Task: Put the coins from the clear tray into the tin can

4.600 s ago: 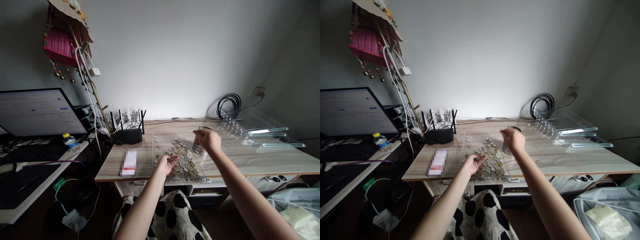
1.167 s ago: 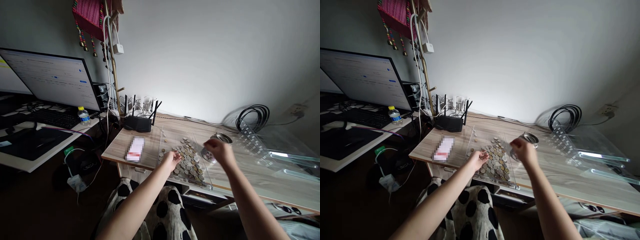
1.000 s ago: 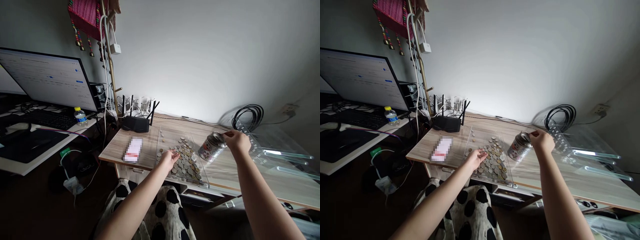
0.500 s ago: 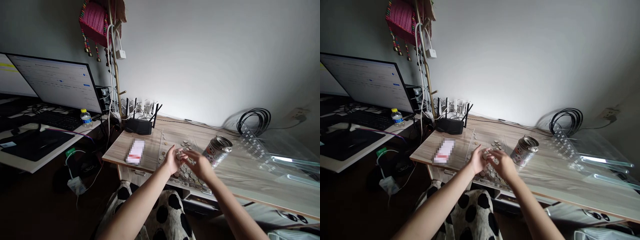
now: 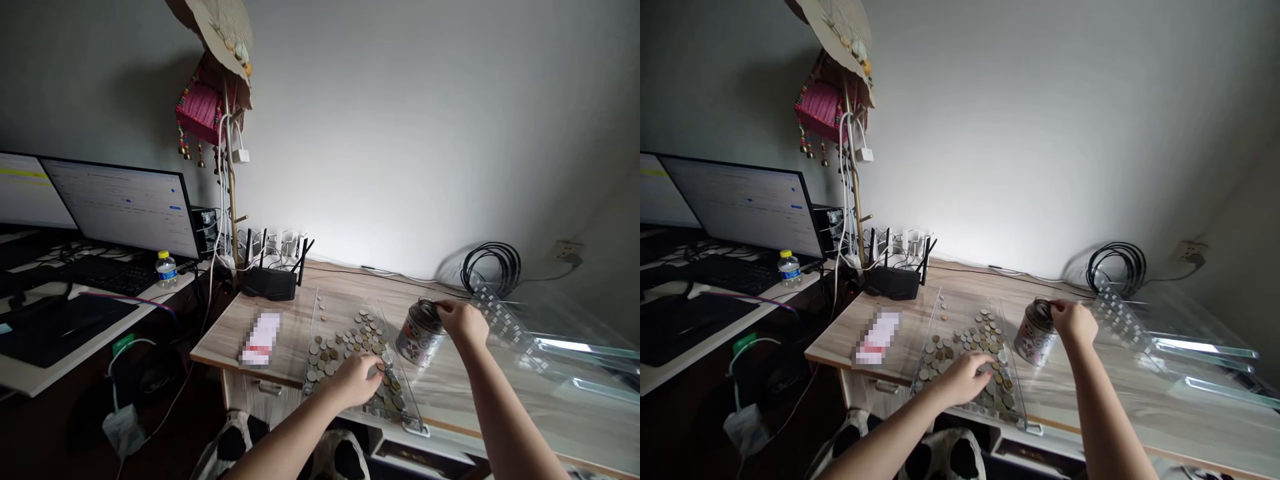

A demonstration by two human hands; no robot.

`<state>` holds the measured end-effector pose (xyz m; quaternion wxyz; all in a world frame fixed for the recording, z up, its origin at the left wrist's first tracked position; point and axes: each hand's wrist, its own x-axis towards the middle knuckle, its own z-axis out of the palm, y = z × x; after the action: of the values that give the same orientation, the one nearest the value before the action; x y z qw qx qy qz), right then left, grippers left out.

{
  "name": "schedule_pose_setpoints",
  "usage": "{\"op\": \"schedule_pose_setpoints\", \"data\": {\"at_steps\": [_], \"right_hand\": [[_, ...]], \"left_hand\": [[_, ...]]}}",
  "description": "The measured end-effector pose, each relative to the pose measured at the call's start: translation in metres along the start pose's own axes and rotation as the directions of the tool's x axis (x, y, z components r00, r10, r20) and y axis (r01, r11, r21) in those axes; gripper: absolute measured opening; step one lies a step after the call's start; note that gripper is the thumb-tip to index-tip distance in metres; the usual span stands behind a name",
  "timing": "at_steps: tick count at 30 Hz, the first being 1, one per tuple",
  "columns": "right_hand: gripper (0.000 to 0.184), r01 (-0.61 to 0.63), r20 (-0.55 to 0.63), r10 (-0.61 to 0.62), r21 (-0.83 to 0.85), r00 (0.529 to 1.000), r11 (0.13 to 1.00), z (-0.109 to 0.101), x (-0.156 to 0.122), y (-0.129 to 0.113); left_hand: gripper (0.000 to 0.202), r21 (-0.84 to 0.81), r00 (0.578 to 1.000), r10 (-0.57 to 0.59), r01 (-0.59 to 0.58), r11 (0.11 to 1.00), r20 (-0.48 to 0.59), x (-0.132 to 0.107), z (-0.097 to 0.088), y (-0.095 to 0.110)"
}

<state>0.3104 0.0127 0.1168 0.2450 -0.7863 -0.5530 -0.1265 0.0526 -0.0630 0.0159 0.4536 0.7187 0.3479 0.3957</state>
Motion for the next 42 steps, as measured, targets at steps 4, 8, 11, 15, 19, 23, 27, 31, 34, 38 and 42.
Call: {"op": "schedule_pose_setpoints", "data": {"at_steps": [4, 8, 11, 15, 19, 23, 27, 31, 34, 38, 42], "right_hand": [[0.030, 0.096, 0.064, -0.091, -0.077, 0.994, 0.992, 0.002, 0.006, -0.004], [0.029, 0.141, 0.020, -0.141, -0.040, 0.990, 0.989, -0.001, -0.008, -0.011], [0.034, 0.290, -0.140, -0.269, 0.153, 0.953, 0.945, 0.011, -0.036, -0.023], [0.034, 0.410, -0.056, -0.440, 0.481, 0.896, 0.775, 0.055, -0.076, -0.038], [0.034, 0.277, 0.148, -0.539, 0.730, 0.829, 0.625, 0.101, -0.084, -0.030], [0.045, 0.142, 0.241, -0.556, 0.818, 0.796, 0.557, 0.120, -0.074, -0.017], [0.051, 0.081, 0.252, -0.514, 0.837, 0.820, 0.540, 0.125, -0.072, -0.016], [0.049, 0.073, 0.237, -0.483, 0.839, 0.843, 0.539, 0.127, -0.073, -0.017], [0.045, 0.073, 0.233, -0.477, 0.839, 0.847, 0.540, 0.127, -0.072, -0.017], [0.039, 0.063, 0.230, -0.458, 0.840, 0.859, 0.540, 0.125, -0.073, -0.019], [0.037, 0.065, 0.221, -0.446, 0.838, 0.867, 0.541, 0.124, -0.074, -0.019]], "left_hand": [[0.033, 0.183, 0.999, -0.043, 0.039, 0.982, 0.020, 0.001, -0.001, -0.003], [0.034, 0.264, 0.998, -0.055, 0.043, 0.964, 0.038, 0.003, 0.000, -0.007], [0.034, 0.261, 0.998, -0.053, 0.042, 0.964, 0.037, 0.002, 0.004, -0.010], [0.038, 0.278, 0.994, -0.109, 0.105, 0.955, -0.002, 0.004, 0.007, -0.015], [0.069, 0.381, 0.975, -0.199, 0.147, 0.913, 0.100, 0.033, -0.008, -0.025], [0.086, 0.477, 0.964, -0.223, 0.130, 0.869, 0.144, 0.075, -0.027, -0.041], [0.078, 0.449, 0.962, -0.216, 0.121, 0.885, 0.166, 0.084, -0.030, -0.051], [0.058, 0.411, 0.940, -0.071, -0.077, 0.909, 0.332, 0.065, -0.037, -0.041], [0.058, 0.482, 0.908, -0.097, -0.123, 0.868, 0.407, 0.057, -0.049, -0.029], [0.055, 0.582, 0.861, -0.255, -0.057, 0.811, 0.440, 0.059, -0.050, -0.025], [0.060, 0.531, 0.903, -0.141, -0.107, 0.841, 0.405, 0.060, -0.032, -0.027]]}}
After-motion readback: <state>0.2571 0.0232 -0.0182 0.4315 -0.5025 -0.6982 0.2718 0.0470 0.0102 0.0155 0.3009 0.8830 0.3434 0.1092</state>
